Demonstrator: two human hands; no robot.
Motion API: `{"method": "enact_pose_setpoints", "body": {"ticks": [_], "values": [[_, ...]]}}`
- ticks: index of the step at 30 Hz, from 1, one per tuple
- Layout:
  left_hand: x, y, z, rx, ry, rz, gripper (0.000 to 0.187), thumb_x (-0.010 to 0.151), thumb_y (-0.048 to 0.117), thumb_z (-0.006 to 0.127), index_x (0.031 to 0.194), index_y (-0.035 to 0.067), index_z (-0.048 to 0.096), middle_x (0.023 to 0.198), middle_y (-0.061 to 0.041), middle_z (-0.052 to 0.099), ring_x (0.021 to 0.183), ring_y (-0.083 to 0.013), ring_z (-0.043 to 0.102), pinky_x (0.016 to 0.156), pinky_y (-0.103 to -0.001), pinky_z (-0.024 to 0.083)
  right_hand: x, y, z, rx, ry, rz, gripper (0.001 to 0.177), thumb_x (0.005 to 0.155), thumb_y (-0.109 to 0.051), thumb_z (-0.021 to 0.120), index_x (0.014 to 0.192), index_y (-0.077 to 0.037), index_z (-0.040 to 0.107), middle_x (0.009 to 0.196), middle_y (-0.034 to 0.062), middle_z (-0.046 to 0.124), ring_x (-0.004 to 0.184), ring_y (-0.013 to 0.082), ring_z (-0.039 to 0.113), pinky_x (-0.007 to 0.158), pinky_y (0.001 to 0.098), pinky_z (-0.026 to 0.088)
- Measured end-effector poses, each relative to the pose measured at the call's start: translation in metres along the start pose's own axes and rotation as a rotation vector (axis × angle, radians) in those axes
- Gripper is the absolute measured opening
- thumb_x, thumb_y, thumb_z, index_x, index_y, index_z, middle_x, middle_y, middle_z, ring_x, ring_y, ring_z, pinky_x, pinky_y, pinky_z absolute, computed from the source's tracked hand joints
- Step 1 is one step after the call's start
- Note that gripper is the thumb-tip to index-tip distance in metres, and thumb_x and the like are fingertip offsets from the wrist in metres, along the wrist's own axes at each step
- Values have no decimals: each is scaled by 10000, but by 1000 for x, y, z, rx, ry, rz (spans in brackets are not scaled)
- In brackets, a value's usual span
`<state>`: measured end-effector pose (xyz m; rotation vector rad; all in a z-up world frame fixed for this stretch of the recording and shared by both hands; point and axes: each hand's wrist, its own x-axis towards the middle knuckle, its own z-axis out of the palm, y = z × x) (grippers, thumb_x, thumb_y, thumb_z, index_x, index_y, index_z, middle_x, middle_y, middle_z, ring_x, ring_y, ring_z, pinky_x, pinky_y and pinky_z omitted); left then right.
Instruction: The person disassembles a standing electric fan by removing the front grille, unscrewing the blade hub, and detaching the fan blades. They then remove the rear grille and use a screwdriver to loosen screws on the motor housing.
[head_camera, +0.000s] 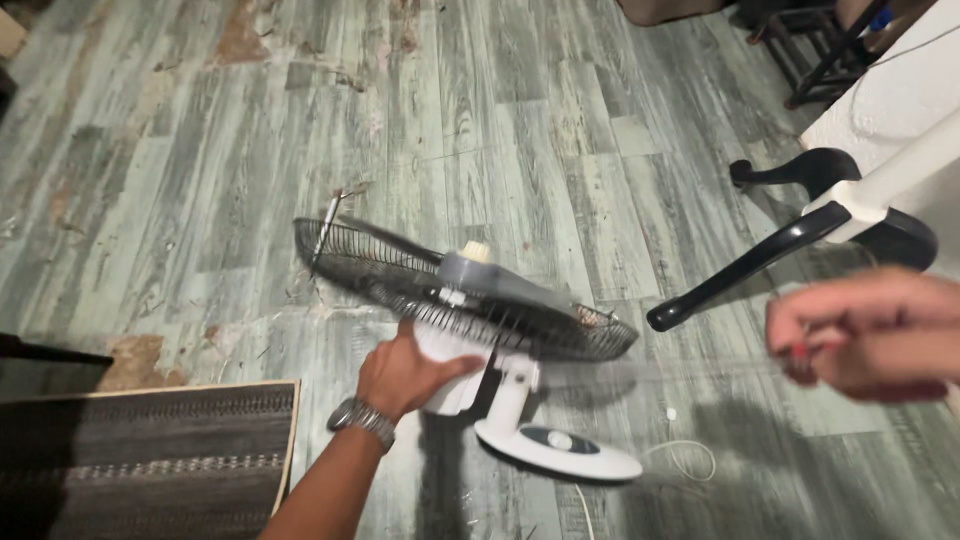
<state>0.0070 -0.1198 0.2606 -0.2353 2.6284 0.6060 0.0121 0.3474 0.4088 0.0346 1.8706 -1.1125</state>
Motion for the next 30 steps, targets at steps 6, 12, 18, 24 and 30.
{"method": "enact_pose_setpoints", "body": {"ticks": [6,12,18,24,30], "values": [[4,-32,18,156,-274,-16,1313,582,817,690,1493,-52,318,979,-246,772,933,-332,777,799,-425,636,55,35,-16,139,452,-97,304,1018,-304,599,993,-4,563,661,121,501,467,184,457,396,354,349],[19,-62,44,298,-491,79,1098,633,709,690,1386,-40,411,973,-234,781,926,-329,780,804,-433,633,139,161,42,-142,632,287,326,978,-380,522,1074,-90,635,1003,64,689,788,260,623,687,437,545],[60,-67,102,226,-426,129,885,685,601,691,1279,-28,503,967,-221,790,918,-327,783,809,-440,630,185,276,67,-572,689,273,436,995,-390,573,1072,31,657,1010,258,741,974,392,708,875,459,551],[69,-90,143,180,-395,75,676,736,492,692,1171,-16,595,961,-209,799,911,-324,786,814,-448,627,209,277,120,-410,731,335,377,926,-332,666,1085,10,654,1007,245,733,994,390,703,894,466,540],[94,-119,129,243,-402,66,477,788,384,692,1064,-4,688,954,-196,808,903,-321,790,818,-455,624,208,226,130,-465,741,461,484,812,-368,807,1093,-7,647,1035,216,726,1034,364,695,900,443,543]]}}
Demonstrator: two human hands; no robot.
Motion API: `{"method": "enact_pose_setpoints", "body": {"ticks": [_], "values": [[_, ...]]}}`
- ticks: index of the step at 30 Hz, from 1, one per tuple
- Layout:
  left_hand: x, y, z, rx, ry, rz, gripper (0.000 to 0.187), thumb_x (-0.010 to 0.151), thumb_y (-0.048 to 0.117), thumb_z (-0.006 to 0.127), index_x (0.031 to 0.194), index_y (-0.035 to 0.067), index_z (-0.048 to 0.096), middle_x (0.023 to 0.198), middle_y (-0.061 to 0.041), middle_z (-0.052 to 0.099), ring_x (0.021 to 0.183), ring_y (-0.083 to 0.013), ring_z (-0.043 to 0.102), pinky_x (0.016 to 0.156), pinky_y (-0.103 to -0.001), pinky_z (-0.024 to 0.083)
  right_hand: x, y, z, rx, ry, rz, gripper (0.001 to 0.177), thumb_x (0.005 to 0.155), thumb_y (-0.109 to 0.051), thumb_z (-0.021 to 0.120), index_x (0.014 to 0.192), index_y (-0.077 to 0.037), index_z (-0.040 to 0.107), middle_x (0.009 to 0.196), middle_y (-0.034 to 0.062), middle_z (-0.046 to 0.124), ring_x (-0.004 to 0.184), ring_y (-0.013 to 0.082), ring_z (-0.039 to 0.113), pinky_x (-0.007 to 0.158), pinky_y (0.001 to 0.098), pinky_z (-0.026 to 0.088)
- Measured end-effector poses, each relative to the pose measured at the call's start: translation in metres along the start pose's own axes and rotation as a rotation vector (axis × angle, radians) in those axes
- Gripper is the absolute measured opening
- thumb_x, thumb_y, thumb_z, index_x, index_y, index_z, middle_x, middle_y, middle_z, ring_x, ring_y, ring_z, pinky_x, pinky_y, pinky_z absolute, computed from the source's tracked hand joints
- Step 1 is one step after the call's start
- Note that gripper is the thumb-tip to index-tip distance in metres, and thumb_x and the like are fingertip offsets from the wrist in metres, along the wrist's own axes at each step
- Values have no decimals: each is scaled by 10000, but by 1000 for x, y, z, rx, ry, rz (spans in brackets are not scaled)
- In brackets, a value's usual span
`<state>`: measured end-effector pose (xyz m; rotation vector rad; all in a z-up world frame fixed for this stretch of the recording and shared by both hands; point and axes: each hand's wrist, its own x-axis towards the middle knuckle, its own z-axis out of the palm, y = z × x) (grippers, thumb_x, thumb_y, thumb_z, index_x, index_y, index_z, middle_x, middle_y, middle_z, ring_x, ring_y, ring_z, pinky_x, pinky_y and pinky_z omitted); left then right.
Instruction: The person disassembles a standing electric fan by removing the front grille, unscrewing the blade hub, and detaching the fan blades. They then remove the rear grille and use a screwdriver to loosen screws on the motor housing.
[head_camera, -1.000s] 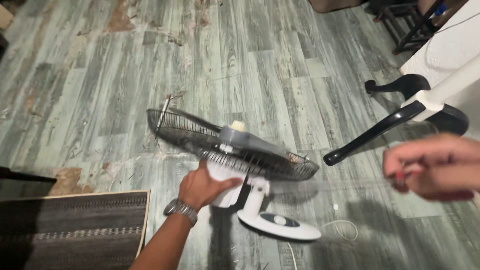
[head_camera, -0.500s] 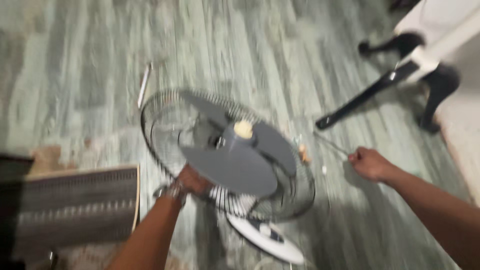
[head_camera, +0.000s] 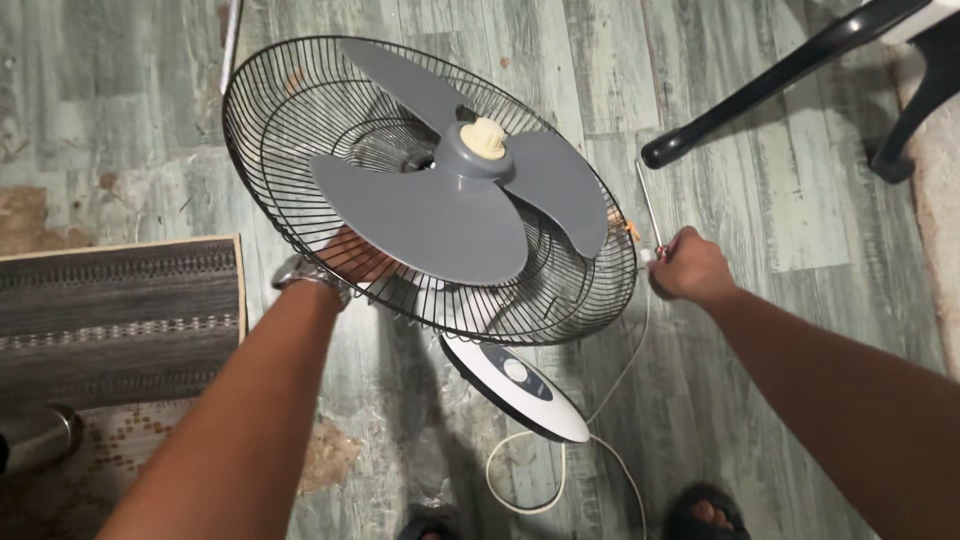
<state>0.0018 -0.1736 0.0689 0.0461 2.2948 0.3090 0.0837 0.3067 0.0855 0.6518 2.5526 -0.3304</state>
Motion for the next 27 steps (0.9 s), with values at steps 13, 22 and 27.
{"method": "enact_pose_setpoints", "body": {"ticks": [13,22,27], "values": [[-128,-4,-254,-206,837,-89,277,891,319,707,997,73,778,959,-211,750,888,-372,719,796,-486,548,-14,-220,-177,396,-417,-556,276,952,-287,608,975,-32,713,763,71,692,666,148,681,561,343,601],[-121,168,-164,94,273,6,688,728,440,835,1315,150,622,1404,-200,519,1248,-366,591,1018,-483,501,-77,-283,-150,277,-214,-516,444,894,-450,710,935,-35,557,716,144,730,447,206,683,487,359,581],[-122,171,-161,112,227,6,672,703,602,845,1183,147,726,1227,-146,703,1161,-324,686,988,-445,550,-53,-282,-127,196,-129,-533,438,874,-421,738,846,-8,593,717,137,708,574,247,707,568,384,581]]}}
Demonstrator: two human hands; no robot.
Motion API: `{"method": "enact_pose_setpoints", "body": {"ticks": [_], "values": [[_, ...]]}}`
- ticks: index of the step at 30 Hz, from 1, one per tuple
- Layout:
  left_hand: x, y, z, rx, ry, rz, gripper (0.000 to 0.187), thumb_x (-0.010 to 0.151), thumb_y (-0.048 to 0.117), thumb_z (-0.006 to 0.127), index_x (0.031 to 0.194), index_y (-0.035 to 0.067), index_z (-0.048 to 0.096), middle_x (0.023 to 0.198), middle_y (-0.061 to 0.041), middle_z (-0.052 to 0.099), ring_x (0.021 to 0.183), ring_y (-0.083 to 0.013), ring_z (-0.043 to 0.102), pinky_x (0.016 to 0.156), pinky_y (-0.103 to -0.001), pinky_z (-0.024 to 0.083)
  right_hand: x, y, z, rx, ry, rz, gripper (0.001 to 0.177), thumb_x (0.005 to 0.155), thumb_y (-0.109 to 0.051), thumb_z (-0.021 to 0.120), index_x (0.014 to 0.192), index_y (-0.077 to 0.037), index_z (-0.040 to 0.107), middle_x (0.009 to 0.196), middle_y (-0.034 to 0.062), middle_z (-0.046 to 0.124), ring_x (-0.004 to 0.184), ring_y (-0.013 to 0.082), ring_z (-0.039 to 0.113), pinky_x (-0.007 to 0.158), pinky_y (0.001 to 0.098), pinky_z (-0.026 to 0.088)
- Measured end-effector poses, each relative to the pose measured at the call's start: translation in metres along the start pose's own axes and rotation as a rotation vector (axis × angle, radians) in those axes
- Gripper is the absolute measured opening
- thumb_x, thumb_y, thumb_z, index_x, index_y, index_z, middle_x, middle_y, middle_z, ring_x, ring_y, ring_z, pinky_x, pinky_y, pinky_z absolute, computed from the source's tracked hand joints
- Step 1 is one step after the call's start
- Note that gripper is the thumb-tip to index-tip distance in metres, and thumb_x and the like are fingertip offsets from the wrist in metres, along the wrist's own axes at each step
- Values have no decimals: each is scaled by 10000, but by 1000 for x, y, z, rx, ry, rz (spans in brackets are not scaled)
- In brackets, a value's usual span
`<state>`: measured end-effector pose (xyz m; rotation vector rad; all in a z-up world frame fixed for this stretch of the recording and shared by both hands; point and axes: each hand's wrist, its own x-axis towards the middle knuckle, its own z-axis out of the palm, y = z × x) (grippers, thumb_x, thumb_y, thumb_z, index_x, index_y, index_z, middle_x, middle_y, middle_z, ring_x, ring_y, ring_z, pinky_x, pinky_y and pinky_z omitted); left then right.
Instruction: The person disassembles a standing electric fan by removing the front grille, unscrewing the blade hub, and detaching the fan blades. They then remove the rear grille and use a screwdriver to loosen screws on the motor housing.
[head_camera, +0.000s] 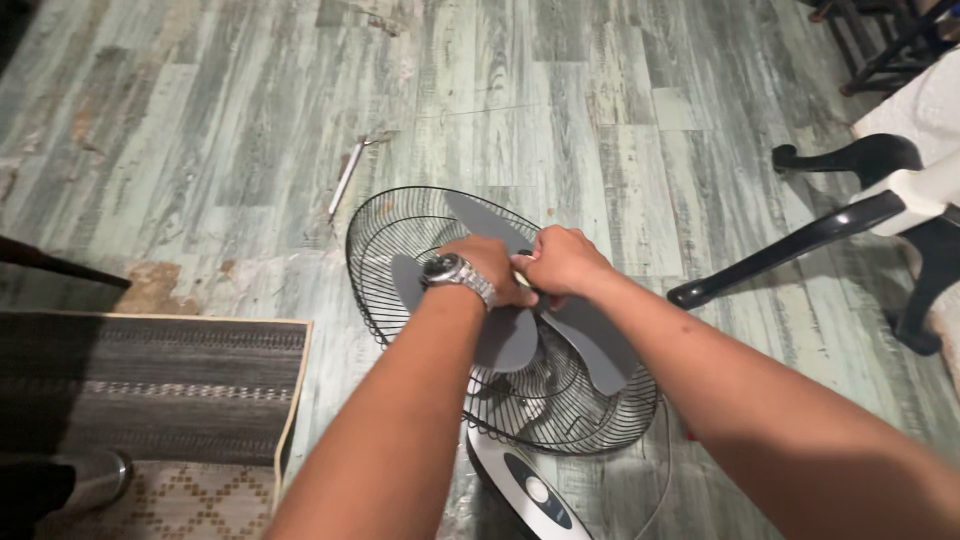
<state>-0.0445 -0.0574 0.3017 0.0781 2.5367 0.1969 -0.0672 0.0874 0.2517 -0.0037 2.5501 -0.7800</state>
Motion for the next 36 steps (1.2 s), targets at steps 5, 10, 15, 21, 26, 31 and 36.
{"method": "enact_pose_setpoints", "body": {"ticks": [5,10,15,21,26,31,36], "values": [[8,-7,17,-98,134,57,656,673,608,863,1102,123,762,1175,-144,731,1106,-327,693,932,-442,558,24,35,20,43,86,-222,340,864,-366,743,873,-42,637,771,116,693,749,264,686,710,396,544],[15,-14,26,-92,146,124,650,684,622,846,1049,89,774,1089,-173,753,1043,-350,723,907,-456,572,28,60,20,115,13,-468,282,880,-329,716,993,-80,647,795,118,671,749,258,648,684,398,534],[15,-16,26,-74,148,97,681,670,654,844,1059,103,750,1081,-175,732,1037,-368,702,892,-477,560,23,42,5,51,-34,-362,273,863,-329,709,1017,-104,696,821,84,714,738,243,705,685,389,559],[21,-20,27,-59,129,125,669,694,663,822,1046,97,763,1074,-162,747,1027,-344,723,879,-472,572,17,25,1,-146,-37,-356,409,928,-443,657,1010,-43,628,839,188,717,802,347,712,721,467,552],[18,-16,31,-42,166,125,648,698,644,823,1048,102,766,1077,-160,758,1028,-346,724,880,-460,577,7,33,3,-320,41,-455,483,990,-510,503,1118,-52,587,910,257,704,863,473,673,768,553,537],[14,-11,32,-26,179,159,694,676,653,835,1058,82,744,1065,-157,745,1011,-336,722,869,-450,577,3,40,5,-367,31,-468,489,1000,-483,405,1041,-64,654,906,255,716,889,472,674,823,558,530],[16,-9,36,-7,182,195,660,683,658,820,1021,93,768,1018,-145,751,985,-330,725,869,-448,569,18,39,23,-242,91,-194,546,953,-483,422,949,-65,773,905,247,711,872,452,684,834,527,546]]}}
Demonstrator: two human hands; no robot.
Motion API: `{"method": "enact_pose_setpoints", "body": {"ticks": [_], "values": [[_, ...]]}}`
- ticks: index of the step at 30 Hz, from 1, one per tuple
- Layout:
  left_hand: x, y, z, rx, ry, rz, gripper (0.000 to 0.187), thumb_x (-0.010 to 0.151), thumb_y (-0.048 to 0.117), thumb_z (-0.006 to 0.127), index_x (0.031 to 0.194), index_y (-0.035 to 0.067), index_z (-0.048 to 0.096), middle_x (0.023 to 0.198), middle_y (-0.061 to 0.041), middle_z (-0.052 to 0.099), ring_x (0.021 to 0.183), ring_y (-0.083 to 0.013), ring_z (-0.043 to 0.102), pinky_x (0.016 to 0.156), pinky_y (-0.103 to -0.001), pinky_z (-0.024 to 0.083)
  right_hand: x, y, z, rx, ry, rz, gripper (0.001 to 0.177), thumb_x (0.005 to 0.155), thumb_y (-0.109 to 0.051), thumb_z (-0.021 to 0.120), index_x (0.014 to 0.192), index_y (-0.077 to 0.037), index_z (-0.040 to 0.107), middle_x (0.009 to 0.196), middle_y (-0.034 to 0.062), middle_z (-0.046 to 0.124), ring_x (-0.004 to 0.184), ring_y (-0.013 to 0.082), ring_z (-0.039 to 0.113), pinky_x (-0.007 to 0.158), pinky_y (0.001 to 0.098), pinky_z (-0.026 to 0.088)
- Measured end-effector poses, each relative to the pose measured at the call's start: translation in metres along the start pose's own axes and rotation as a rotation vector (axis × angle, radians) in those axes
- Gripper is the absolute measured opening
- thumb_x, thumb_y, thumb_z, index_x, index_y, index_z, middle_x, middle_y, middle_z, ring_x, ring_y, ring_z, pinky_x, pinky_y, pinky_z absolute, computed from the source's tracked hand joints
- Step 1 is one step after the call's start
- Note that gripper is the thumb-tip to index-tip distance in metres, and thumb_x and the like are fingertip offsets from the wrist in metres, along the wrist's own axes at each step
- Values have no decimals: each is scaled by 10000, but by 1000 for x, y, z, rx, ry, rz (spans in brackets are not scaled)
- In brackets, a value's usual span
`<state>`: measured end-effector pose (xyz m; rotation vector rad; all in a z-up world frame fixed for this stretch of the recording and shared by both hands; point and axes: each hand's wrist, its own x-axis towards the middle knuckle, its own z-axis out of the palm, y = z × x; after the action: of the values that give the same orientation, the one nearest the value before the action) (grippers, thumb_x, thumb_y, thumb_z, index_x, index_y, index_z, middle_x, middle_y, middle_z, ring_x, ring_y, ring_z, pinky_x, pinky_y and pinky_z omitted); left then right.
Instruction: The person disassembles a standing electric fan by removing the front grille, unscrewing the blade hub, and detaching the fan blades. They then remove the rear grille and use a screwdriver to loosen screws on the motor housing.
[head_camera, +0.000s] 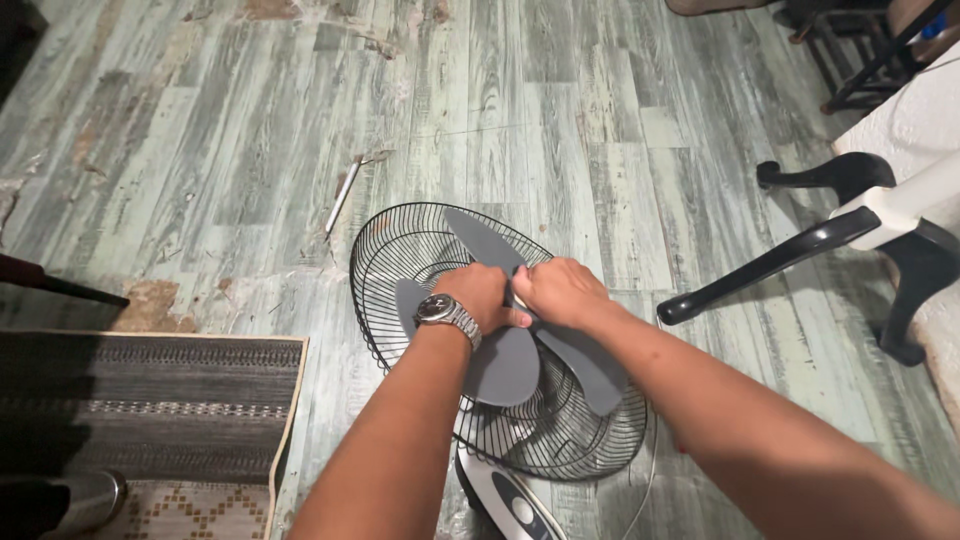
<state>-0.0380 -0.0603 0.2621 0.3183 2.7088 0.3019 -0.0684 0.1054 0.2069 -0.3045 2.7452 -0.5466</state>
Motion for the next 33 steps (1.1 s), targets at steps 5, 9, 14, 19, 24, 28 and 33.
{"method": "enact_pose_setpoints", "body": {"ticks": [5,9,14,19,24,28,33], "values": [[-3,0,1,-19,-18,7,618,696,643,810,1016,116,778,996,-139,759,966,-331,734,861,-446,574,20,1,-15,39,-360,290,779,977,-675,389,920,9,755,840,234,733,732,367,743,665,462,591],[-5,0,2,-17,-8,-11,640,695,644,821,1005,87,769,1000,-141,757,975,-329,729,861,-445,571,9,17,-35,326,-363,-144,426,802,-446,594,944,-49,652,812,157,720,681,286,736,539,453,607],[-5,2,-1,-27,-18,-17,650,694,643,822,1026,86,768,1014,-147,763,987,-329,729,869,-440,570,4,18,-36,-57,-141,-40,518,1042,-489,574,841,-49,760,773,113,675,733,249,653,656,383,484],[-4,2,0,-14,-1,-25,643,686,638,832,1031,100,769,1043,-157,755,992,-347,728,858,-451,577,5,10,-40,210,-121,-297,404,759,-415,713,896,-34,706,769,123,709,672,249,694,547,389,567],[1,-2,1,18,-24,-26,690,673,679,828,1036,96,759,1044,-153,751,996,-347,725,856,-464,574,-7,1,-51,76,-282,61,658,960,-635,536,921,-8,732,737,178,694,547,239,658,547,379,536],[0,-2,-1,21,-41,-22,695,676,690,823,1031,94,772,1042,-156,753,998,-342,728,865,-456,574,-8,-1,-56,331,-289,-55,461,832,-439,642,1037,-26,654,749,131,687,510,206,650,470,407,571],[-1,-2,-12,-3,-54,-40,706,673,663,840,1116,120,747,1128,-171,729,1075,-355,697,909,-464,558,1,8,-55,250,-261,-43,500,946,-438,614,977,43,748,731,157,682,553,202,662,515,362,573]]}}
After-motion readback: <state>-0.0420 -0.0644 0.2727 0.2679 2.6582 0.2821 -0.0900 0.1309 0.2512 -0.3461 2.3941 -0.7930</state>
